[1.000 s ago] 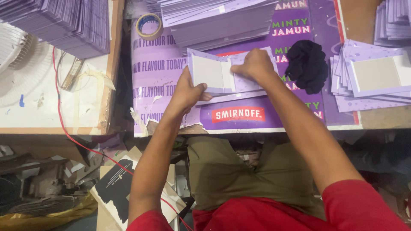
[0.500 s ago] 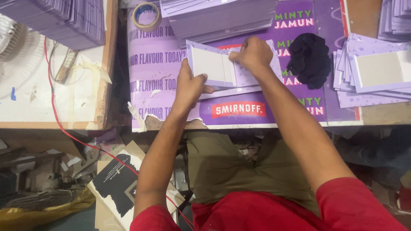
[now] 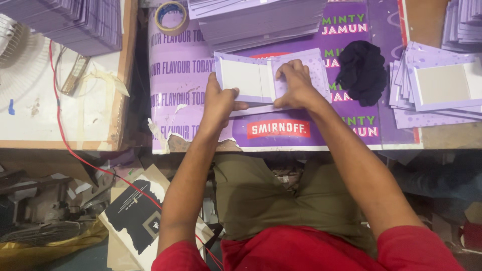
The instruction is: The person repeatedly folds small purple paper sheets by hand, aligning edges and pressing the crease before placing each folded sheet into a growing stack on the table. The person handles the sheets one at a time from a larger pile and maintains a consistent folding pattern.
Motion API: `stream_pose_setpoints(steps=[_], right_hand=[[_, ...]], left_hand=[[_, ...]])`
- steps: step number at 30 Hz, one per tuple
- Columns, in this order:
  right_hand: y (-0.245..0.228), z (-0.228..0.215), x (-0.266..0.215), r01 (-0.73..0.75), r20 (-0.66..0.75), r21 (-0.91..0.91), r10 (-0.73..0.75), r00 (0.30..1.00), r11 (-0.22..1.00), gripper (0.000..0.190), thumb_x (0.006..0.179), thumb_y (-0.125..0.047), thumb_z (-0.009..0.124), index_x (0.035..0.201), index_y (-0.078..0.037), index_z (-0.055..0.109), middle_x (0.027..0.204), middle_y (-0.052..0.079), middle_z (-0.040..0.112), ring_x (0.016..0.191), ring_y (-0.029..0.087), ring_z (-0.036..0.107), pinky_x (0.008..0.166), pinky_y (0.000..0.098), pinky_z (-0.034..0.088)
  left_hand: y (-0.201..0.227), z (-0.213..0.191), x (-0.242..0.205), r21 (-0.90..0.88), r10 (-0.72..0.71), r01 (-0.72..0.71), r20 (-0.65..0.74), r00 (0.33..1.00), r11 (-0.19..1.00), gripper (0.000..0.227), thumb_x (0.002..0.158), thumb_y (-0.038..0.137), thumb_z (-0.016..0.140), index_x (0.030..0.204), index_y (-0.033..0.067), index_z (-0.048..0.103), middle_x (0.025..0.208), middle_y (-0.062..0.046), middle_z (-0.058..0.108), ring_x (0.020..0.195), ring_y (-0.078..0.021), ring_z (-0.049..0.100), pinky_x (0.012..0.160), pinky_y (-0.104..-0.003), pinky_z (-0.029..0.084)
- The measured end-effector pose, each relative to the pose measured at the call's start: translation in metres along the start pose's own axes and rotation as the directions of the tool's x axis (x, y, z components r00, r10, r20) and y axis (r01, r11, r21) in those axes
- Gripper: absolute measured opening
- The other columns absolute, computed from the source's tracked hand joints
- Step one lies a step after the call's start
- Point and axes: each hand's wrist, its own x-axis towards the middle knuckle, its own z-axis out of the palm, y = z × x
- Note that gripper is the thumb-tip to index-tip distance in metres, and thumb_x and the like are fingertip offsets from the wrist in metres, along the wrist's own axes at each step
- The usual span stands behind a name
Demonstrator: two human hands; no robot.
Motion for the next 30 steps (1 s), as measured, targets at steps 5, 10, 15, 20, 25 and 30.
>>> stream_pose_setpoints(steps=[5, 10, 15, 20, 25, 30], right_hand=[[0.008, -0.004, -0.004, 0.049, 0.04, 0.063, -0.052, 0.998, 0.997, 0.075, 0.046, -0.015, 0.093, 0.113, -0.015, 0.06, 0.131, 0.012, 0.043, 0.125, 0.036, 0.038, 0.107, 0.0424, 0.041], [0.025, -0.006, 0.004, 0.113, -0.119, 0.348, -0.075, 0.99, 0.931, 0.05, 0.06, -0.015, 0.087, 0.105, -0.014, 0.064, 0.122, 0.009, 0.058, 0.112, 0.026, 0.056, 0.095, 0.0397, 0.05], [0.014, 0.006, 0.018, -0.08, -0.325, 0.297, 0.18, 0.928, 0.952, 0.036, 0.059, -0.021, 0.089, 0.084, -0.012, 0.064, 0.081, 0.002, 0.068, 0.067, 0.019, 0.064, 0.066, 0.0377, 0.053], [-0.007, -0.001, 0.042, -0.309, -0.377, 0.178, 0.355, 0.856, 0.934, 0.035, 0.055, -0.031, 0.093, 0.069, -0.014, 0.066, 0.069, 0.003, 0.07, 0.067, 0.022, 0.069, 0.065, 0.0375, 0.052], [-0.013, -0.006, 0.061, -0.339, -0.441, 0.197, 0.392, 0.807, 0.92, 0.037, 0.053, -0.034, 0.094, 0.067, -0.014, 0.066, 0.07, 0.005, 0.072, 0.069, 0.024, 0.071, 0.068, 0.0397, 0.053], [0.002, 0.009, 0.073, -0.322, -0.451, 0.214, 0.385, 0.805, 0.922, 0.032, 0.063, -0.034, 0.092, 0.072, -0.012, 0.07, 0.071, 0.006, 0.072, 0.068, 0.022, 0.07, 0.066, 0.037, 0.052]], left_hand=[[-0.004, -0.006, 0.002, 0.003, -0.039, 0.039, 0.001, 0.999, 0.999, 0.054, 0.087, -0.011, 0.046, 0.14, -0.0068, 0.033, 0.126, -0.029, 0.058, 0.088, -0.0316, 0.076, 0.057, -0.031, 0.063], [-0.005, -0.01, -0.001, 0.056, -0.031, 0.029, 0.033, 0.999, 0.998, 0.056, 0.089, -0.01, 0.047, 0.142, -0.0028, 0.034, 0.119, -0.03, 0.061, 0.063, -0.0276, 0.071, 0.05, -0.03, 0.064], [-0.003, -0.008, -0.001, 0.083, -0.017, 0.013, 0.049, 0.999, 0.996, 0.058, 0.088, -0.012, 0.046, 0.144, -0.0018, 0.032, 0.118, -0.027, 0.061, 0.059, -0.0229, 0.07, 0.048, -0.029, 0.063], [-0.003, -0.011, -0.004, 0.133, 0.022, -0.036, 0.104, 0.994, 0.99, 0.062, 0.088, -0.012, 0.049, 0.147, -0.0025, 0.031, 0.119, -0.027, 0.063, 0.055, -0.0188, 0.066, 0.047, -0.029, 0.059], [-0.001, -0.011, 0.0, 0.18, 0.018, -0.036, 0.104, 0.994, 0.983, 0.071, 0.089, -0.011, 0.052, 0.153, 0.0005, 0.024, 0.116, -0.027, 0.066, 0.054, -0.0173, 0.065, 0.048, -0.029, 0.057], [-0.005, -0.009, -0.012, 0.118, 0.055, -0.063, 0.07, 0.996, 0.991, 0.065, 0.089, -0.01, 0.05, 0.151, -0.0023, 0.03, 0.114, -0.027, 0.066, 0.054, -0.0184, 0.066, 0.048, -0.029, 0.058]])
